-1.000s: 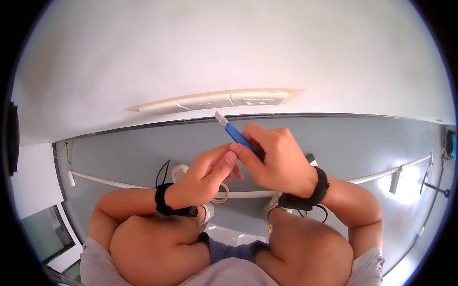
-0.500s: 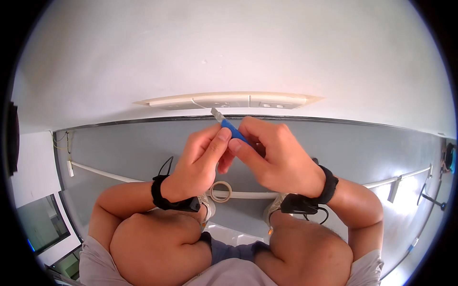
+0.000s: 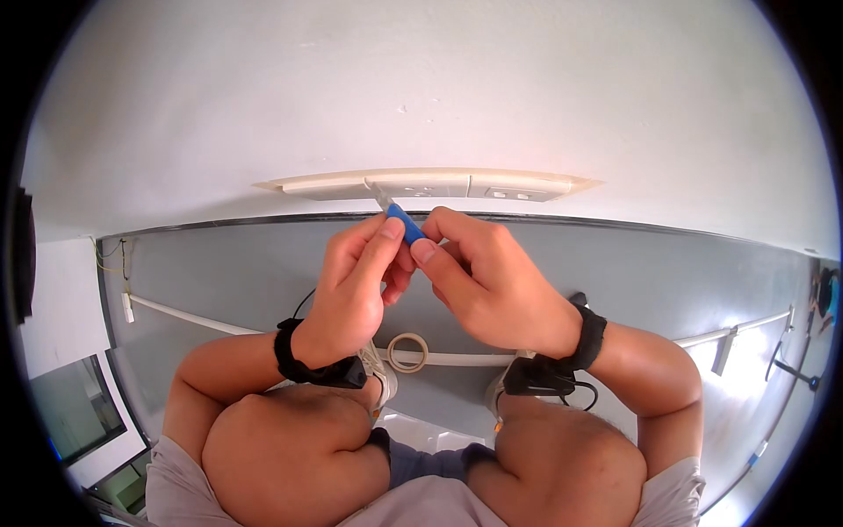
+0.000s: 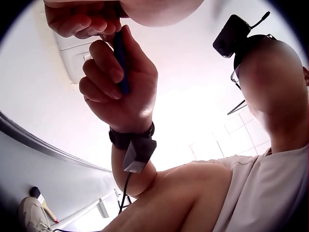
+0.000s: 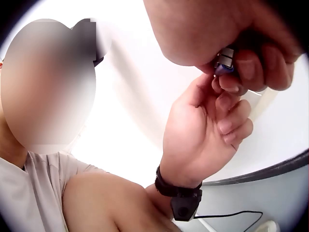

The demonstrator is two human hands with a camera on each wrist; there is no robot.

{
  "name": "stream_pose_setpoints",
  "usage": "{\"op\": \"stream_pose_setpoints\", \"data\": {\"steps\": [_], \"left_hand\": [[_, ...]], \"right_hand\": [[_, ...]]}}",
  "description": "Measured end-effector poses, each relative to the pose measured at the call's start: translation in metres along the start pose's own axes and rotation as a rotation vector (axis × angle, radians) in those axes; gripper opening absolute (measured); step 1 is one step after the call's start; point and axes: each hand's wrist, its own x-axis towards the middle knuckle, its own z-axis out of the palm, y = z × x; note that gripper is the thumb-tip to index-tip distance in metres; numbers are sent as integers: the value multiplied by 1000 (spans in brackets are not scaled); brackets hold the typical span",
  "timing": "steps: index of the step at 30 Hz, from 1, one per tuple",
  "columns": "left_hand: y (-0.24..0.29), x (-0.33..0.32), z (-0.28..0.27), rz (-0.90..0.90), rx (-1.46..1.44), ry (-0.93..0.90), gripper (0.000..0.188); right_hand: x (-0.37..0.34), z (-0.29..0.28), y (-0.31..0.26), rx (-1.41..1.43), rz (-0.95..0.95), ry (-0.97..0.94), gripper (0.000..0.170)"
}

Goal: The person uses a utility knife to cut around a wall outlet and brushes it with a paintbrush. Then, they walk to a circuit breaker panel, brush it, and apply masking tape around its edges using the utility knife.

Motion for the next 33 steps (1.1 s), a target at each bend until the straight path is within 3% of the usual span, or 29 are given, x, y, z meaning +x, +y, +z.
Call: {"op": "stream_pose_setpoints", "data": {"steps": [8, 11, 14, 15, 16, 17, 24, 30, 33], "left_hand": [[-15, -5, 0, -9, 19, -8, 40], [-27, -11, 1, -138, 30, -79, 39], [-44, -19, 0, -264, -20, -264, 30], [-44, -22, -1, -257, -13, -263, 30], [-42, -23, -3, -215, 204, -364, 29], [-41, -25, -3, -172, 422, -462, 28], [-31, -30, -5, -86, 506, -641, 28], [-30, -32, 1, -33, 502, -633, 29], [-32, -35, 2, -14, 485, -634, 28]], "right_hand": [[0, -2, 17, -39, -5, -2, 21], [-3, -5, 31, -95, -58, 12, 19], [-7, -13, 34, -244, -95, 17, 16], [-9, -15, 29, -231, 24, 1, 15], [-10, -18, 28, -218, 142, -14, 13], [-11, -19, 30, -219, 133, -10, 13], [-14, -20, 60, -312, 24, 71, 14], [-11, -14, 74, -282, 17, 116, 16], [-11, -11, 73, -210, 148, 104, 16]]}}
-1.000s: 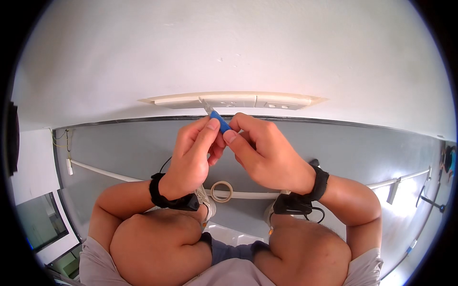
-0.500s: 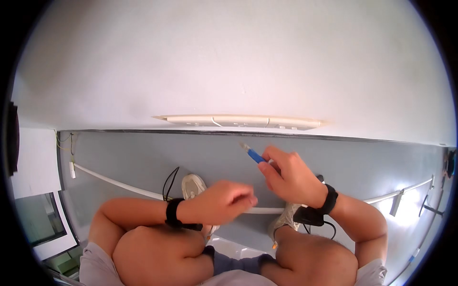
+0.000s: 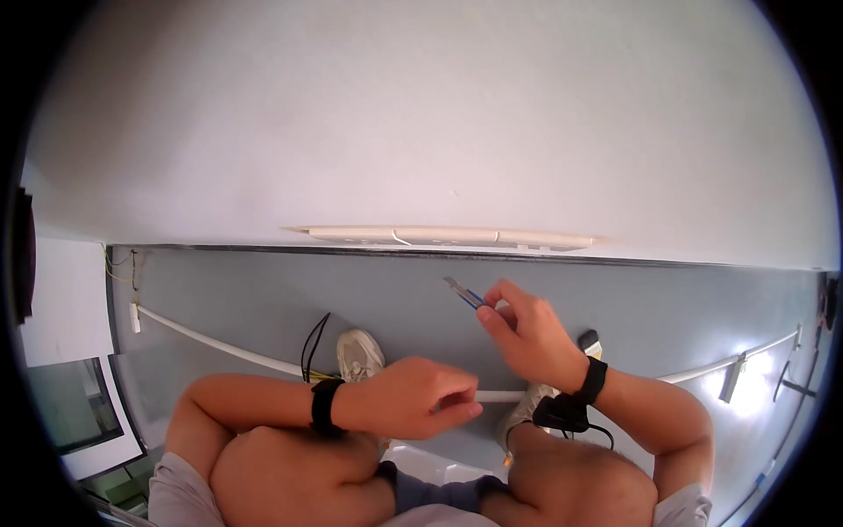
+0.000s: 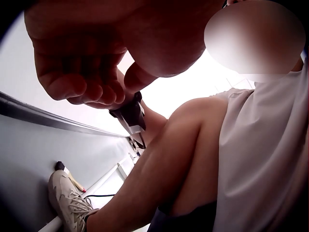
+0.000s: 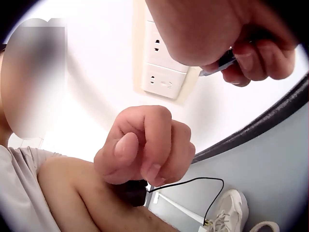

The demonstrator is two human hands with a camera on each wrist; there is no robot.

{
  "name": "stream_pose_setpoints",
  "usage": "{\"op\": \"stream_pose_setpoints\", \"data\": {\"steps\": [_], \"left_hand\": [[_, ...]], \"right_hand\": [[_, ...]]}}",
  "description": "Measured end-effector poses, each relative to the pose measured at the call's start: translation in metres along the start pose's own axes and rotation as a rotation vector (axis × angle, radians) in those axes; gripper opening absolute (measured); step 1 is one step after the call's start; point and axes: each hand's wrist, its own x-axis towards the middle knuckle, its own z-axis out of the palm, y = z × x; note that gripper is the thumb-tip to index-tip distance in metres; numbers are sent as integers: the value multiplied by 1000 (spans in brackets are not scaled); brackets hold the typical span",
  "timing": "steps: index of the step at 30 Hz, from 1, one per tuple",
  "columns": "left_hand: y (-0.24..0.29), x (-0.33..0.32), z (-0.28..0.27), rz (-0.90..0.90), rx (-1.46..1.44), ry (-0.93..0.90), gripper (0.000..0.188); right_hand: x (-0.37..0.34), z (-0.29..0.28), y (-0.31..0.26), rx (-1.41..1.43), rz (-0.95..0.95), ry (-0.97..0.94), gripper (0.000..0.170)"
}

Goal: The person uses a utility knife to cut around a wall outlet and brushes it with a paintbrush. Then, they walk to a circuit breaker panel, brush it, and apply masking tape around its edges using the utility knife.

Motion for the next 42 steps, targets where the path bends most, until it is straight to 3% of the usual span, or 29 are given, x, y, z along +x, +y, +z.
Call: {"op": "stream_pose_setpoints", "data": {"steps": [10, 18, 25, 28, 30, 33, 37, 40, 42], "left_hand": [[0, 0, 3, -19, 63, -45, 26], [-2, 1, 8, -20, 102, -108, 25], [-5, 5, 9, -50, 105, -110, 26], [-27, 6, 11, -36, 267, -48, 23], [-40, 5, 11, -44, 435, -25, 23], [-51, 2, 12, -47, 398, -86, 24], [-89, 3, 21, -127, 337, -107, 24], [-130, 2, 30, -298, 400, -200, 22], [-166, 0, 34, -81, 666, -312, 21]], "right_hand": [[-2, 6, 23, -47, -16, -4, 11], [1, 3, 40, -116, -179, -53, 38], [10, -1, 101, -283, -99, -213, 40], [6, 3, 143, -378, -55, -316, 37], [6, 5, 146, -183, 106, -297, 30], [3, 4, 132, -10, 272, -313, 28], [3, 6, 135, 76, 316, -299, 25], [-5, 15, 149, -104, 314, -201, 23], [-5, 17, 168, -329, 216, -140, 22]]}}
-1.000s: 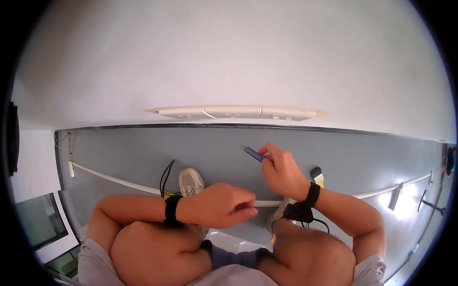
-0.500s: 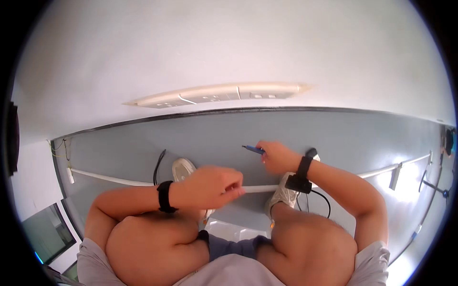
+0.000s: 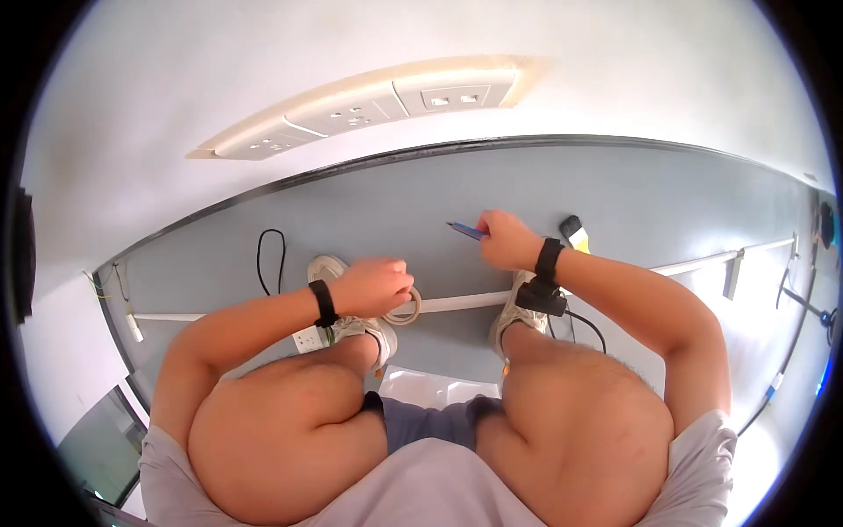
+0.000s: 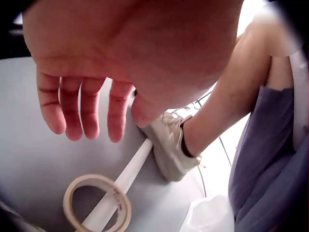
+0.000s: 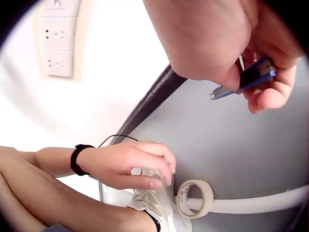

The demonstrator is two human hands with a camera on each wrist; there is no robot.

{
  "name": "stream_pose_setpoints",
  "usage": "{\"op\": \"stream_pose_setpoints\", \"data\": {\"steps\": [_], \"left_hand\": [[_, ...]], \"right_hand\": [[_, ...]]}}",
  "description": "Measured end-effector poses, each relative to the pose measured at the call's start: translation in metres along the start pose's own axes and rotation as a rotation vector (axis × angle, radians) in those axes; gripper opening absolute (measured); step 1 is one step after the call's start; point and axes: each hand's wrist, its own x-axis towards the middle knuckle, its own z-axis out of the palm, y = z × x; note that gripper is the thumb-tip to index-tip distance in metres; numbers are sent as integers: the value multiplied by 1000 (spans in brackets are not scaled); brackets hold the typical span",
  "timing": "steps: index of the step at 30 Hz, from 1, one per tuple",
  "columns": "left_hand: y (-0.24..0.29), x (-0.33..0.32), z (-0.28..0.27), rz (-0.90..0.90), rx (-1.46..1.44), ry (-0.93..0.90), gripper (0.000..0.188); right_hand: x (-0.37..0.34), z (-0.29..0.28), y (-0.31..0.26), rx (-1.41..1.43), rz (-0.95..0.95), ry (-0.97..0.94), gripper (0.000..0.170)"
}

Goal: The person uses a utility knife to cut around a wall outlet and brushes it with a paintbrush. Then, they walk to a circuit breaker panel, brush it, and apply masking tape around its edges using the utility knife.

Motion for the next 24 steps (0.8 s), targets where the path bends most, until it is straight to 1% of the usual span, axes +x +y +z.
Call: {"op": "stream_pose_setpoints", "data": {"steps": [1, 2, 4, 5, 7, 8, 9, 10, 11, 13, 17, 19, 20, 22, 23, 24], "left_hand": [[-5, 0, 9, 71, 37, -28, 17], [-9, 0, 18, 72, 35, -37, 17], [-7, 1, 28, 174, 137, -255, 14], [-7, 0, 31, 177, 135, -262, 14], [-8, 0, 35, 174, 252, -542, 15], [-17, -4, 46, 177, 252, -549, 15], [-34, -9, 65, 163, 287, -477, 16], [-39, -11, 68, 149, 322, -402, 18], [-43, -10, 72, 150, 326, -409, 18], [-40, -9, 60, 105, 281, -463, 23], [-32, -6, 47, 111, 356, -525, 28], [-37, -9, 46, 279, 417, -356, 33], [-40, -9, 46, 278, 421, -353, 33], [-39, -9, 31, 355, 382, -159, 40], [-36, -7, 26, 354, 388, -155, 40], [-26, -4, 17, 174, 313, -163, 43]], "right_hand": [[-1, 3, 4, 6, 1, 0, 22], [-4, 6, 7, 1, 28, -16, 22], [-10, 11, 9, 2, 62, -35, 22], [-13, 12, 11, -11, 47, -49, 24], [-16, 14, 14, -18, 37, -65, 25], [-17, 16, 16, -12, 0, -39, 28], [-17, 17, 18, -7, -37, -13, 30], [-17, 15, 17, -1, -35, -12, 30], [-16, 13, 18, 8, -56, -6, 31], [-15, 7, 12, 15, -78, 5, 32], [-10, 5, 9, -11, -102, 16, 25], [-9, 2, 6, -45, -126, 8, 22], [-11, 3, 5, -23, -118, -5, 20], [-14, 1, -1, -5, -115, -12, 19], [-16, 0, -3, 12, -127, -34, 19], [-17, 0, -6, 29, -139, -59, 19]]}}
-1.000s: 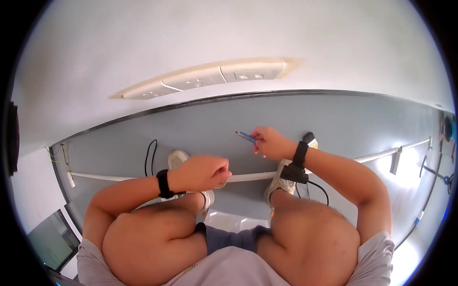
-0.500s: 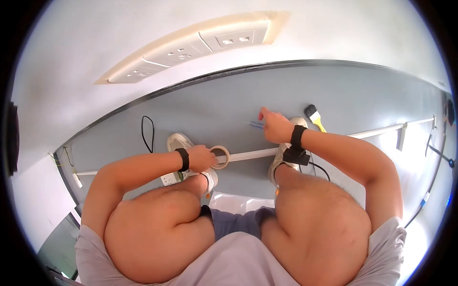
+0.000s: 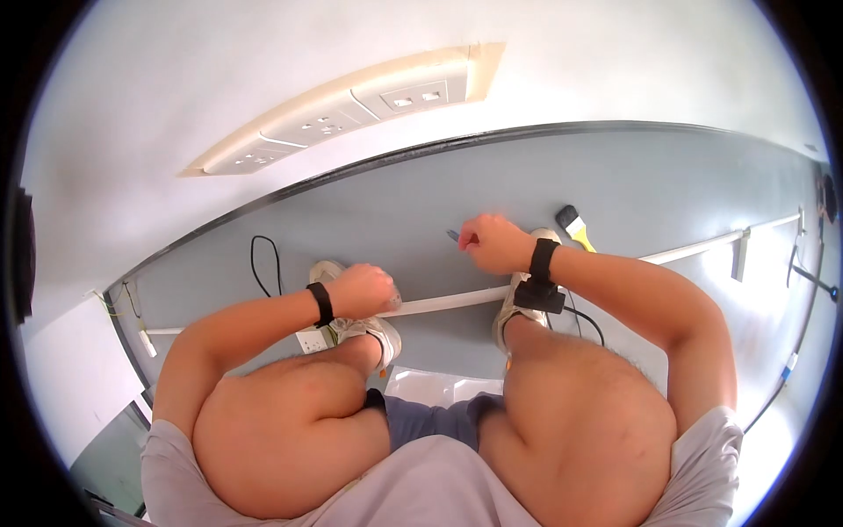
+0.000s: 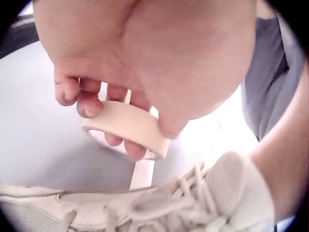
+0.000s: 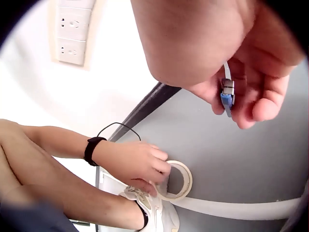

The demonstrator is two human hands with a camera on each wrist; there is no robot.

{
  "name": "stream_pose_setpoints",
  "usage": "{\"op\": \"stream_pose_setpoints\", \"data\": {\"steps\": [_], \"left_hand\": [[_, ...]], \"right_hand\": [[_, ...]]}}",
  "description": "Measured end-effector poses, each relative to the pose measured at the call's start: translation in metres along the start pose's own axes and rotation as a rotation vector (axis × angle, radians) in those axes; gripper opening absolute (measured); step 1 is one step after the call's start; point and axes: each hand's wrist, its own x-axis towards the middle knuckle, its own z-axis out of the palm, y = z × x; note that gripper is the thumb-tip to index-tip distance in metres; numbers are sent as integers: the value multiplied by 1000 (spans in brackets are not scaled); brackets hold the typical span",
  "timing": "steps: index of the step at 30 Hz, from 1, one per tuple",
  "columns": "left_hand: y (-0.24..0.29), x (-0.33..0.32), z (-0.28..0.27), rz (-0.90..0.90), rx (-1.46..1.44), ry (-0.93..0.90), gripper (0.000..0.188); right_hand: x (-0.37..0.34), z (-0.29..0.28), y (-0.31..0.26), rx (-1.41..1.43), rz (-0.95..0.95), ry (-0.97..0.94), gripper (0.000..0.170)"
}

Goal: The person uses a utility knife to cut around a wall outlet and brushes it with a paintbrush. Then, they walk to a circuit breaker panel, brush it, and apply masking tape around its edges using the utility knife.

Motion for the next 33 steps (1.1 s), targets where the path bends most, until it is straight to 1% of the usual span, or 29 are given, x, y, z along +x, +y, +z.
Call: {"op": "stream_pose_setpoints", "data": {"steps": [1, 2, 4, 5, 6, 7, 8, 9, 10, 11, 12, 13, 14, 15, 17, 18, 20, 21, 22, 23, 24, 25, 26, 27, 28, 29, 30, 32, 33], "left_hand": [[7, 1, -14, -170, -93, -26, 46], [13, 0, -28, -176, -90, -21, 46], [21, -3, -60, -622, -752, 380, 56], [18, -4, -70, -691, -947, 414, 61], [18, -7, -82, -691, -942, 423, 61], [20, -12, -97, -710, -1301, 441, 59], [26, -15, -110, -709, -1662, 449, 58], [35, -16, -124, -698, -1656, 456, 58], [47, -15, -136, -635, -1751, 515, 57], [55, -12, -141, -568, -1847, 565, 55], [58, -7, -137, -553, -1847, 556, 55], [58, -1, -127, -485, -1929, 600, 52], [57, 4, -119, -415, -2009, 645, 49], [56, 6, -112, -406, -2008, 637, 49], [52, 6, -100, -446, -2015, 736, 44], [51, 3, -98, -439, -2022, 724, 44], [49, -7, -99, -556, -1919, 783, 41], [51, -12, -104, -599, -1891, 818, 39], [48, -17, -105, -593, -1891, 827, 39], [45, -25, -106, -608, -1792, 765, 39], [41, -35, -106, -627, -1690, 709, 38], [38, -45, -107, -599, -1591, 617, 39], [39, -55, -114, -609, -1584, 638, 39], [41, -65, -125, -651, -1371, 435, 40], [44, -71, -131, -683, -1154, 236, 42], [48, -75, -129, -672, -1112, 259, 41], [51, -80, -132, -680, -1106, 278, 41], [62, -93, -139, -580, -589, 175, 37], [66, -97, -137, -580, -534, 160, 29]], "right_hand": [[-1, -3, -8, -4, -5, 1, 19], [-3, -6, -16, 66, -32, 33, 18], [-7, -15, -42, 130, -68, 68, 17], [-9, -18, -57, 265, -37, 130, 19], [-11, -20, -71, 399, -4, 191, 22], [-13, -21, -85, 392, -13, 196, 22], [-15, -21, -99, 430, -78, 212, 24], [-16, -19, -109, 468, -142, 229, 26], [-13, -14, -116, 459, -143, 240, 26], [-10, -6, -119, 463, -247, 218, 27], [-8, 1, -120, 467, -346, 196, 29], [-9, 7, -120, 462, -338, 207, 29], [-8, 13, -120, 415, -424, 204, 28], [-9, 14, -119, 367, -511, 198, 27], [-16, 6, -112, 342, -499, 167, 22], [-21, 0, -106, 326, -486, 127, 19], [-32, -27, -80, 132, -441, 257, 16], [-37, -40, -61, 82, -266, 318, 17], [-43, -50, -33, 31, -98, 377, 17], [-48, -54, 10, -76, -45, 475, 16], [-57, -56, 59, -270, 115, 448, 19], [-73, -52, 104, -435, 228, 383, 28], [-94, -38, 149, -544, 372, 410, 38], [-108, -38, 153, -533, 579, 275, 45], [-121, -27, 174, -570, 635, 284, 47], [-131, -16, 188, -588, 617, 281, 48], [-136, -6, 205, -497, 598, 303, 46], [-138, 5, 212, -432, 594, 350, 39], [-141, 11, 216, -436, 578, 362, 39]]}}
